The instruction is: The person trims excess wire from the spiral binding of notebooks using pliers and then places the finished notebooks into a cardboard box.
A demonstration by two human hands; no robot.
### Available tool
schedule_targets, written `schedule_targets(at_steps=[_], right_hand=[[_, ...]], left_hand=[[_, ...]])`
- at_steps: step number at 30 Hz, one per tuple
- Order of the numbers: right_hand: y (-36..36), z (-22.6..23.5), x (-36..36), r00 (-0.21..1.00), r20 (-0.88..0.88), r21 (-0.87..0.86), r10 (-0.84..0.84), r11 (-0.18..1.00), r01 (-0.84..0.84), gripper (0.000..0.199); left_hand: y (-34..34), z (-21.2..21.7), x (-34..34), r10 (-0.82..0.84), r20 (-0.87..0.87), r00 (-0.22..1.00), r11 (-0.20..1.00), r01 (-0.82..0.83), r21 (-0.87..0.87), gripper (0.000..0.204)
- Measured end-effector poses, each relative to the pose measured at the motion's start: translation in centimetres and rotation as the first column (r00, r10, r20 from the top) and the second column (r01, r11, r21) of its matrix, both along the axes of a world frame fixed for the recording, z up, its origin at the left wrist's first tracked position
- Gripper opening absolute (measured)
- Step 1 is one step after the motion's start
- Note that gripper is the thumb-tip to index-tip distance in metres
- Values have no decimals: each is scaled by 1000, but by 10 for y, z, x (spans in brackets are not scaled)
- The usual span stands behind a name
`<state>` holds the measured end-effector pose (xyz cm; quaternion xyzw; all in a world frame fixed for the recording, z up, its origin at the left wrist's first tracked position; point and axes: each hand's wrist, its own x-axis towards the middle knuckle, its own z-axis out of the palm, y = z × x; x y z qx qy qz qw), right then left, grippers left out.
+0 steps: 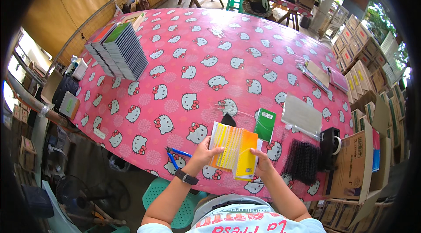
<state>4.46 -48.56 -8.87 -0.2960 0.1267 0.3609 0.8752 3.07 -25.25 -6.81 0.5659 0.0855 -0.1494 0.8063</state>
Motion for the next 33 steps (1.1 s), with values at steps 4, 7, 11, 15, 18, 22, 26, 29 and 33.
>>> schedule_targets(at_steps=[4,7,11,15,18,22,26,29,33], right_hand=[[6,-1,4,1000,27,-35,3,999,-2,49],[6,-7,12,1000,3,28,19,999,-19,48],[13,-6,15,999,24,-15,31,999,-31,49],[17,-7,21,994,45,-18,105,994,-104,53],[18,-12,22,995,26,-55,93,994,-92,52],[21,-10,25,1000,-15,-55,23,998,-24,50],[4,-17,22,997,21,39,-76,996,75,48],[0,-9,19,994,67,74,-82,994,77,48],[7,1,22,997,81,121,9,993,-19,48]], left_hand=[[4,-15,2,51,14,999,997,-52,49,46],[15,-11,3,153,-20,988,983,-154,-99,40],[15,-25,4,100,-22,995,987,-102,-120,40],[12,-14,-4,125,-15,992,987,-126,-95,43],[19,-20,-10,137,-15,991,987,-137,-80,42],[37,-47,-13,307,-61,950,938,-313,-149,36],[78,-39,-3,500,-58,864,805,-488,-337,33],[100,-31,22,544,37,838,713,-439,-547,37],[99,-16,42,622,11,783,537,-416,-734,37]])
